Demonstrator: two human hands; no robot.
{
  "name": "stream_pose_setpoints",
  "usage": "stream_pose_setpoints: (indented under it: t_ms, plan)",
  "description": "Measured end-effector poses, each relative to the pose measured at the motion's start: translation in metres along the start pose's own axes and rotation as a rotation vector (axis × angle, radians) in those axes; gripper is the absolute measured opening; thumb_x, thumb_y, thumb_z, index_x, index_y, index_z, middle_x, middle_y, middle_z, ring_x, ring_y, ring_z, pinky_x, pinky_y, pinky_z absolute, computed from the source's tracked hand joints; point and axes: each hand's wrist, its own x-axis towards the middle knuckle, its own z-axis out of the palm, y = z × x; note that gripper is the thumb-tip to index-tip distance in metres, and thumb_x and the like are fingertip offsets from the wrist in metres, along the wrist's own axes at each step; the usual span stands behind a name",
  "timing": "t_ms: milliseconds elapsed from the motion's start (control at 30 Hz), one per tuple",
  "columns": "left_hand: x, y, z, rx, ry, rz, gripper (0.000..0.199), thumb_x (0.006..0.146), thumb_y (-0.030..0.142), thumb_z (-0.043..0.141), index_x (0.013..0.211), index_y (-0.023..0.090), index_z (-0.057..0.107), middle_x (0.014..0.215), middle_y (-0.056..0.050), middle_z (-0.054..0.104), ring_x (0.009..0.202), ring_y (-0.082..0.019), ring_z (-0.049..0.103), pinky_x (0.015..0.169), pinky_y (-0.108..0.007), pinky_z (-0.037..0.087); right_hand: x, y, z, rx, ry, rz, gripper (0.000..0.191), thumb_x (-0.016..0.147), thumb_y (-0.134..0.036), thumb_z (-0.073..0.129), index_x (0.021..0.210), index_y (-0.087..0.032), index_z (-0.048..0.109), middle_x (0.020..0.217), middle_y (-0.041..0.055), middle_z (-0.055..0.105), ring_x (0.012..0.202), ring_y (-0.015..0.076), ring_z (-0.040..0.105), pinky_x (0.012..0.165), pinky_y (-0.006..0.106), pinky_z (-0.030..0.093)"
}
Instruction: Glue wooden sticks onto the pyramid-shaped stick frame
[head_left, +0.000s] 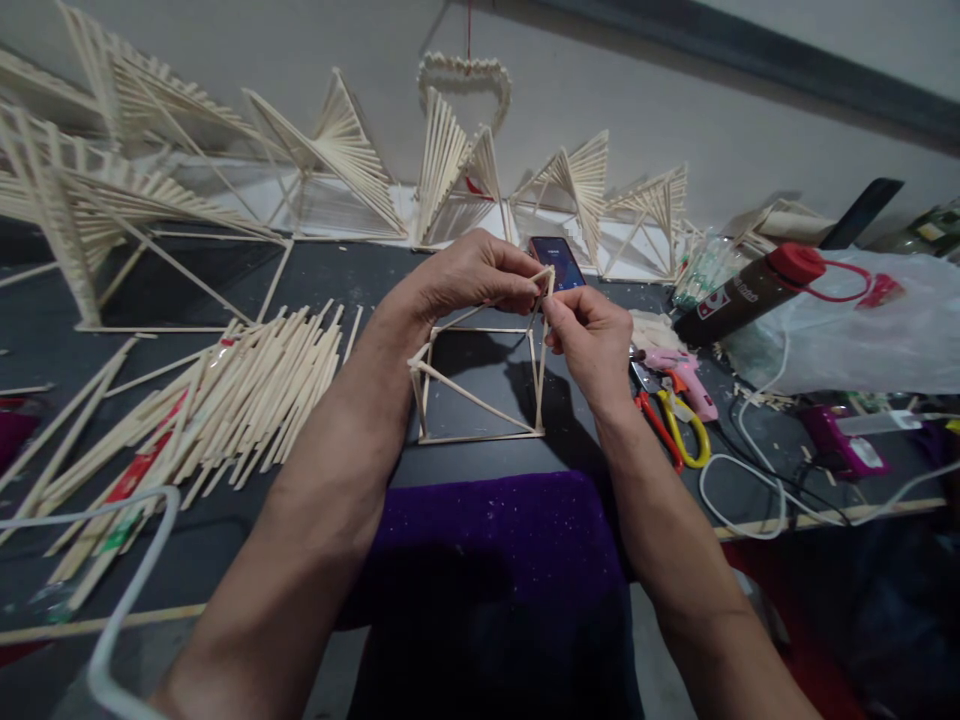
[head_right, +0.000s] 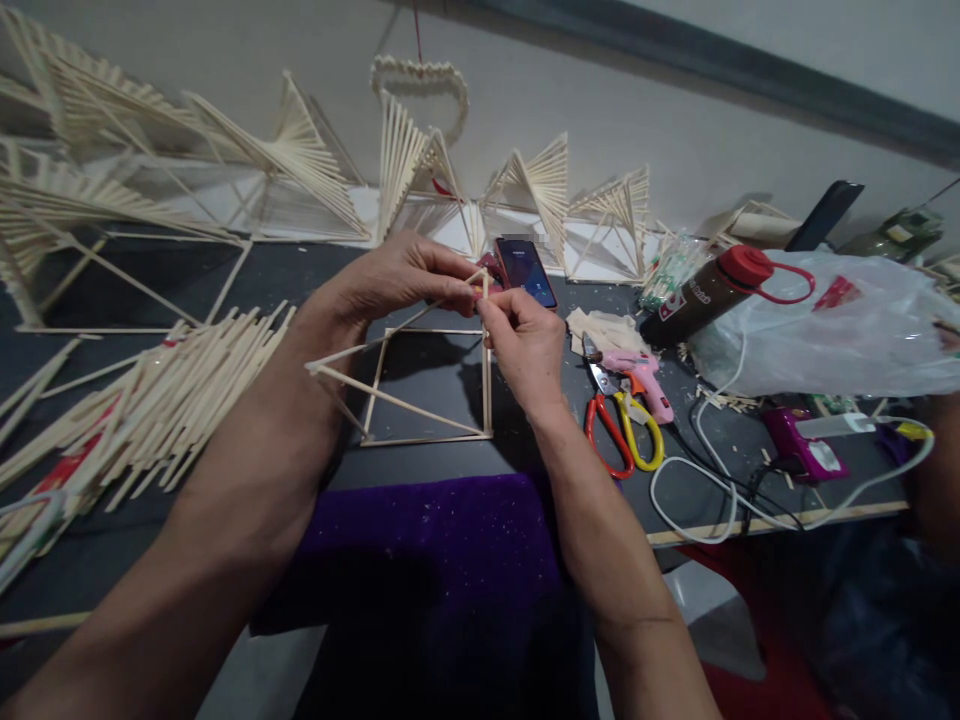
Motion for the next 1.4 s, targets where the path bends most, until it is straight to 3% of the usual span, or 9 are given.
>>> stream_pose_setpoints:
  t_ms: [200, 700, 1167, 1267, 1400]
  plan:
    - [0.000, 0.002, 0.002, -0.018, 0.057, -0.017, 0.013, 0.070, 0.014, 0.076, 0.082, 0.012, 0.080, 0.066, -0.006, 0.067, 0.066, -0.019, 0.067, 0.061, -0.030, 0.051, 0.000, -0.001, 0.000, -0.010, -0.004, 0.013, 0.027, 0.089, -0.041, 0.061, 0.074, -0.018, 0.063, 0.056, -0.0041, 0.057, 0.049, 0.0083, 0.054, 0.052, 0.020, 0.041]
    - [-0.003, 0.011, 0.002, 0.043, -0.044, -0.007, 0.015, 0.075, 0.016, 0.070, 0.087, 0.013, 0.079, 0.067, -0.005, 0.069, 0.062, -0.012, 0.063, 0.059, -0.022, 0.047, -0.001, 0.002, -0.001, 0.068, 0.000, 0.012, 0.025, 0.088, -0.041, 0.064, 0.080, -0.018, 0.070, 0.062, -0.0039, 0.061, 0.048, 0.0065, 0.052, 0.051, 0.019, 0.042]
    - [-0.003, 0.008, -0.002, 0.012, -0.049, 0.000, 0.025, 0.069, 0.020, 0.078, 0.094, 0.016, 0.080, 0.075, -0.005, 0.073, 0.066, -0.016, 0.067, 0.058, -0.026, 0.051, 0.000, 0.007, -0.007, 0.033, 0.082, -0.030, 0.034, 0.090, -0.046, 0.061, 0.073, -0.018, 0.068, 0.062, -0.0027, 0.063, 0.047, 0.0072, 0.053, 0.049, 0.020, 0.040]
    - [-0.007, 0.011, -0.004, -0.010, 0.047, -0.010, 0.028, 0.064, 0.015, 0.080, 0.092, 0.017, 0.080, 0.078, -0.005, 0.074, 0.071, -0.019, 0.070, 0.062, -0.030, 0.055, 0.001, 0.008, -0.011, 0.046, 0.129, -0.033, 0.033, 0.089, -0.046, 0.062, 0.073, -0.017, 0.067, 0.064, -0.0021, 0.064, 0.047, 0.0073, 0.054, 0.047, 0.020, 0.041]
    - [-0.014, 0.014, -0.014, 0.025, 0.290, 0.001, 0.026, 0.065, 0.016, 0.079, 0.091, 0.017, 0.079, 0.077, -0.003, 0.074, 0.072, -0.019, 0.071, 0.064, -0.030, 0.057, 0.002, 0.014, -0.016, 0.125, 0.195, -0.007, 0.032, 0.088, -0.046, 0.063, 0.074, -0.018, 0.067, 0.062, -0.0020, 0.064, 0.045, 0.0075, 0.053, 0.045, 0.020, 0.041]
